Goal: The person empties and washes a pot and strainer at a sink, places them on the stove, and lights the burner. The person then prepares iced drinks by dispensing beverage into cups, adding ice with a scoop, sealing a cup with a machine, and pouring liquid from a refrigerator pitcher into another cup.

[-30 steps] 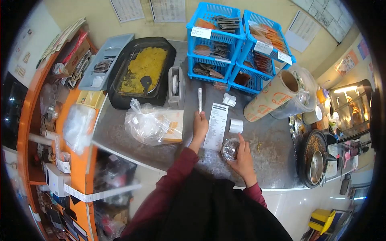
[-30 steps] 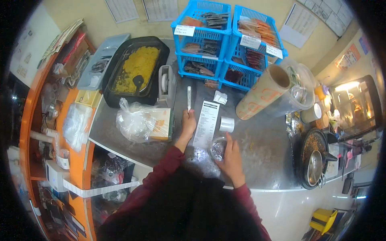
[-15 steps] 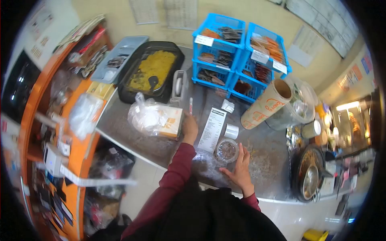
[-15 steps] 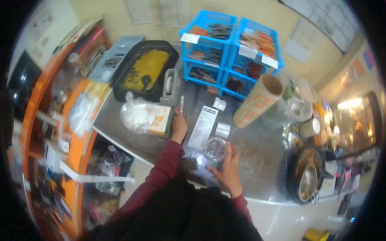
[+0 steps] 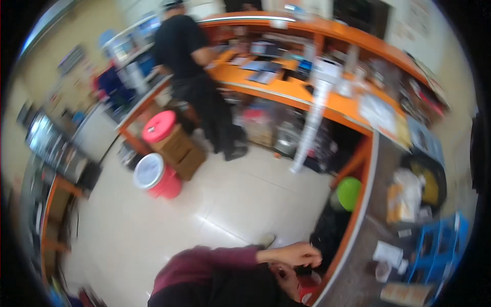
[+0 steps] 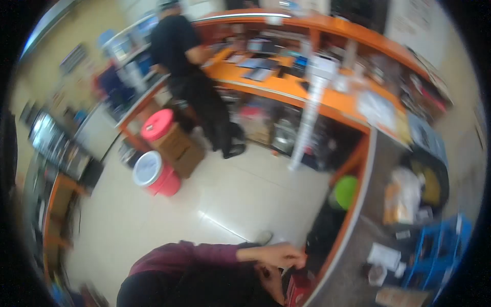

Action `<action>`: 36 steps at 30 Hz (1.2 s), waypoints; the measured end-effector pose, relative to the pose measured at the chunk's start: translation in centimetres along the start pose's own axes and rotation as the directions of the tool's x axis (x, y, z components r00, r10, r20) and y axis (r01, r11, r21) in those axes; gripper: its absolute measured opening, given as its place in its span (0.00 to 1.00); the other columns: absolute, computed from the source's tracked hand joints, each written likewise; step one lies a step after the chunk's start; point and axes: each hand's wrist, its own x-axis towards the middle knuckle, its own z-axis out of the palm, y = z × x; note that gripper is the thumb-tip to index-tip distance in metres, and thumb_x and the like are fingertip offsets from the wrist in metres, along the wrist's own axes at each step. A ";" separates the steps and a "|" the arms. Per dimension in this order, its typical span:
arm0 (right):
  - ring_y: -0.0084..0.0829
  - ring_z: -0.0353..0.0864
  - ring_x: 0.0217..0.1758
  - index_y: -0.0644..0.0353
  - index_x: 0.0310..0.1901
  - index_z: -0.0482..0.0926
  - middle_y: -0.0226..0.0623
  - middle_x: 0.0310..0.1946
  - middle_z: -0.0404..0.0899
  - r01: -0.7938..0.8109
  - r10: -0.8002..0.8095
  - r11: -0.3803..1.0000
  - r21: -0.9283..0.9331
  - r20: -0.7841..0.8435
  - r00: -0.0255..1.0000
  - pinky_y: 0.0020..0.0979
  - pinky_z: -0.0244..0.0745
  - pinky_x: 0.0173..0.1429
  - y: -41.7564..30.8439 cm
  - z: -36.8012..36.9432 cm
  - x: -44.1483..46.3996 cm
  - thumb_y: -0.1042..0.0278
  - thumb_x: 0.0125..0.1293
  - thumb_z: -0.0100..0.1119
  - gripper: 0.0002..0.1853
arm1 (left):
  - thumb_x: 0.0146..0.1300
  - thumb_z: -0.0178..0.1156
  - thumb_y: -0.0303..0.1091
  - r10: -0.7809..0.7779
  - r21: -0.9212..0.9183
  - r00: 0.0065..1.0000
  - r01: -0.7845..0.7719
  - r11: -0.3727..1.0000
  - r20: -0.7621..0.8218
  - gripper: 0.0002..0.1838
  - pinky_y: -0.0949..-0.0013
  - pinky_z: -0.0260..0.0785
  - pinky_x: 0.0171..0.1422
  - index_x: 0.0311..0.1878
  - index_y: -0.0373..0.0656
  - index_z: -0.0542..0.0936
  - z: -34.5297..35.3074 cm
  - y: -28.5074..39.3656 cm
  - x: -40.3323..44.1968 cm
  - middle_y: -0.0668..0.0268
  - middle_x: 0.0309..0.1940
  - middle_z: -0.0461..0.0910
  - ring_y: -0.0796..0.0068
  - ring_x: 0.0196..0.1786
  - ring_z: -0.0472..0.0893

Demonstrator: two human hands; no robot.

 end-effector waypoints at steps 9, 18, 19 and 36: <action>0.29 0.81 0.32 0.63 0.28 0.81 0.39 0.26 0.81 0.250 -0.101 0.929 -0.272 0.463 0.881 0.31 0.75 0.39 -6.6 21.5 18.8 0.60 0.72 0.50 0.18 | 0.71 0.52 0.31 0.107 -0.033 0.945 -0.123 0.992 -0.307 0.16 0.61 0.56 0.72 0.59 0.38 0.73 -2.2 3.9 -34.7 0.61 0.68 0.65 0.67 0.68 0.65; 0.46 0.68 0.53 0.61 0.54 0.68 0.50 0.51 0.66 0.676 -0.492 0.724 -0.140 0.581 0.648 0.39 0.66 0.58 -15.5 62.1 39.2 0.76 0.55 0.60 0.23 | 0.75 0.47 0.36 -0.332 -0.325 0.021 -0.268 0.907 -0.943 0.13 0.72 0.67 0.59 0.47 0.37 0.78 -7.3 3.1 -65.1 0.64 0.48 0.81 0.76 0.52 0.77; 0.47 0.66 0.54 0.60 0.57 0.65 0.51 0.53 0.65 0.685 -0.497 0.708 -0.173 0.566 0.657 0.40 0.66 0.59 -16.0 65.2 41.3 0.76 0.54 0.61 0.28 | 0.74 0.48 0.37 -0.419 -0.362 -0.133 -0.318 0.876 -0.898 0.13 0.77 0.67 0.50 0.42 0.38 0.78 -8.4 3.7 -67.5 0.68 0.41 0.80 0.82 0.43 0.76; 0.53 0.73 0.51 0.53 0.56 0.74 0.48 0.44 0.80 0.449 -0.775 0.416 -0.791 -0.050 0.630 0.49 0.68 0.55 -47.9 105.8 87.3 0.44 0.44 0.74 0.38 | 0.71 0.54 0.37 -0.530 -0.464 -0.362 -0.258 0.847 -0.767 0.11 0.73 0.66 0.48 0.39 0.39 0.78 -31.2 8.9 -108.5 0.70 0.32 0.76 0.81 0.39 0.72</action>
